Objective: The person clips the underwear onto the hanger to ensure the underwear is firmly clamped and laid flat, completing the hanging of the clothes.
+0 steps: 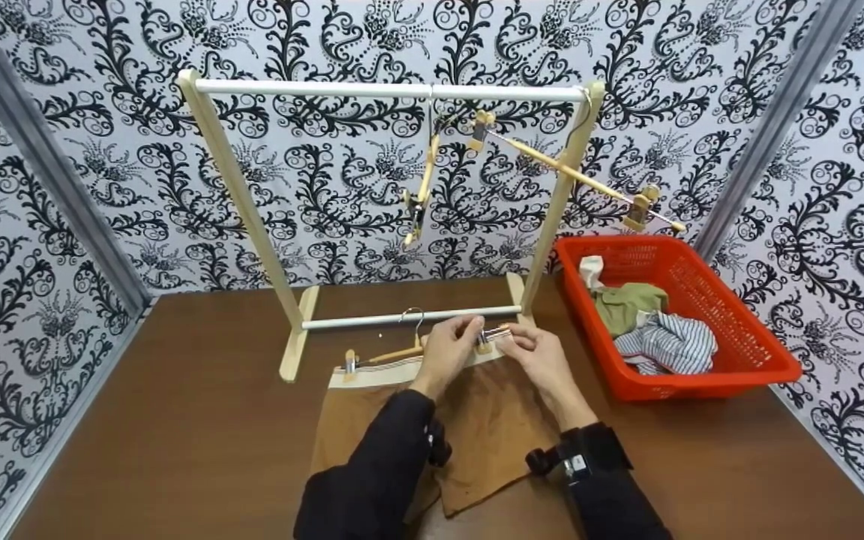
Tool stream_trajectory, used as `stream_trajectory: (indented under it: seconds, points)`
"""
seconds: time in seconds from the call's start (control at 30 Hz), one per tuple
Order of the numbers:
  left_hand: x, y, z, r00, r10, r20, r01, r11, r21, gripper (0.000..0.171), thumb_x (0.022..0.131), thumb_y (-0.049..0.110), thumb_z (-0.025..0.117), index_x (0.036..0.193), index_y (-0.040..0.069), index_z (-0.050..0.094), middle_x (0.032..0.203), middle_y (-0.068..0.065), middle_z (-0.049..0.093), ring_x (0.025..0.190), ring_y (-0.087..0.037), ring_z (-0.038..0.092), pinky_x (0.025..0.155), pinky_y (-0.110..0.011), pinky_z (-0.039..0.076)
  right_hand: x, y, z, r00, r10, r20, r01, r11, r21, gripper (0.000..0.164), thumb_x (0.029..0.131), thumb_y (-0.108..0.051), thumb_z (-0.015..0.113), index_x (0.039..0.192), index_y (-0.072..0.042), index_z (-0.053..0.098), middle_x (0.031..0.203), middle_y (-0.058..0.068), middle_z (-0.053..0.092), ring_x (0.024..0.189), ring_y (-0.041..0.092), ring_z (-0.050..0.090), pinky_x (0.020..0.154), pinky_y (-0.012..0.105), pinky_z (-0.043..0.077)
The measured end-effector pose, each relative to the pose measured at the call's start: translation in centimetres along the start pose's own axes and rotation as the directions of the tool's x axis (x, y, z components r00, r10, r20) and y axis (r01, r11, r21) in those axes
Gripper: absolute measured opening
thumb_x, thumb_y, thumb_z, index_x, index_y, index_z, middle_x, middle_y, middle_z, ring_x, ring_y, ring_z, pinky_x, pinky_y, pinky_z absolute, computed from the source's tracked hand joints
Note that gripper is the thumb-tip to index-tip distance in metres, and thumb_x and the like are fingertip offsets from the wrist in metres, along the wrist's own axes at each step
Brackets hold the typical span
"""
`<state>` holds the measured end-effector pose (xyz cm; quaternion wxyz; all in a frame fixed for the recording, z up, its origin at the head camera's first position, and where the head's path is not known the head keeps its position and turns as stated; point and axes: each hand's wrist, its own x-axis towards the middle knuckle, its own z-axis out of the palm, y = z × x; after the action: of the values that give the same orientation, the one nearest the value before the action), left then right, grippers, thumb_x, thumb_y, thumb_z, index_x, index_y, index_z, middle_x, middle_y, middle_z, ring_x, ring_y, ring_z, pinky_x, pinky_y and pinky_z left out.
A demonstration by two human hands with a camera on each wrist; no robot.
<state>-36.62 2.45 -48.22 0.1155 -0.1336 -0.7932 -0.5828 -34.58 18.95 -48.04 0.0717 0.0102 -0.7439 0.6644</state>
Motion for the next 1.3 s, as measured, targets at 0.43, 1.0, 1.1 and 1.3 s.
stream_trajectory:
  seconds: [0.43,1.0,1.1,1.3]
  points:
    - [-0.1,0.3,-0.7,1.0,0.013,-0.008,-0.013,0.999,-0.033,0.043,0.104,0.023,0.059,0.133,-0.009,0.06,0.116,-0.015,0.073,0.116,-0.025,0.065,0.105,-0.038,0.046,0.3,0.9,0.2,0.988,-0.042,0.148,0.036,0.999,0.039,0.039,0.089,0.003,0.074,0.122,0.008,0.054,0.103,0.019,0.073,0.087,0.016,0.068,0.077,0.029,0.053]
    - [-4.4,1.0,-4.3,0.935,-0.233,-0.268,0.055,0.841,-0.538,0.036,0.099,0.004,0.06,0.133,-0.008,0.054,0.133,-0.023,0.057,0.122,-0.03,0.054,0.106,-0.042,0.043,0.1,1.1,0.8,0.985,-0.028,0.17,0.024,0.999,0.027,0.036,0.088,-0.001,0.077,0.115,0.005,0.054,0.087,0.019,0.074,0.078,0.022,0.074,0.071,0.024,0.054]
    - [-5.2,1.2,-5.3,0.9,-0.359,-0.248,0.124,0.756,-0.643,0.037,0.1,0.007,0.058,0.134,-0.007,0.051,0.129,-0.019,0.056,0.112,-0.024,0.055,0.1,-0.04,0.046,0.1,1.0,0.9,0.987,-0.031,0.158,0.03,1.0,0.006,0.046,0.087,-0.002,0.078,0.128,0.007,0.058,0.091,0.019,0.074,0.079,0.023,0.073,0.071,0.024,0.054]
    - [-6.6,0.8,-6.9,0.867,-0.491,-0.089,0.249,0.581,-0.775,0.048,0.104,0.011,0.047,0.145,-0.01,0.036,0.138,-0.024,0.046,0.12,-0.032,0.052,0.106,-0.042,0.042,0.0,0.8,1.2,0.992,-0.04,0.122,0.045,0.998,-0.04,0.041,0.085,-0.005,0.082,0.123,0.003,0.068,0.117,0.013,0.068,0.079,0.015,0.069,0.074,0.02,0.053]
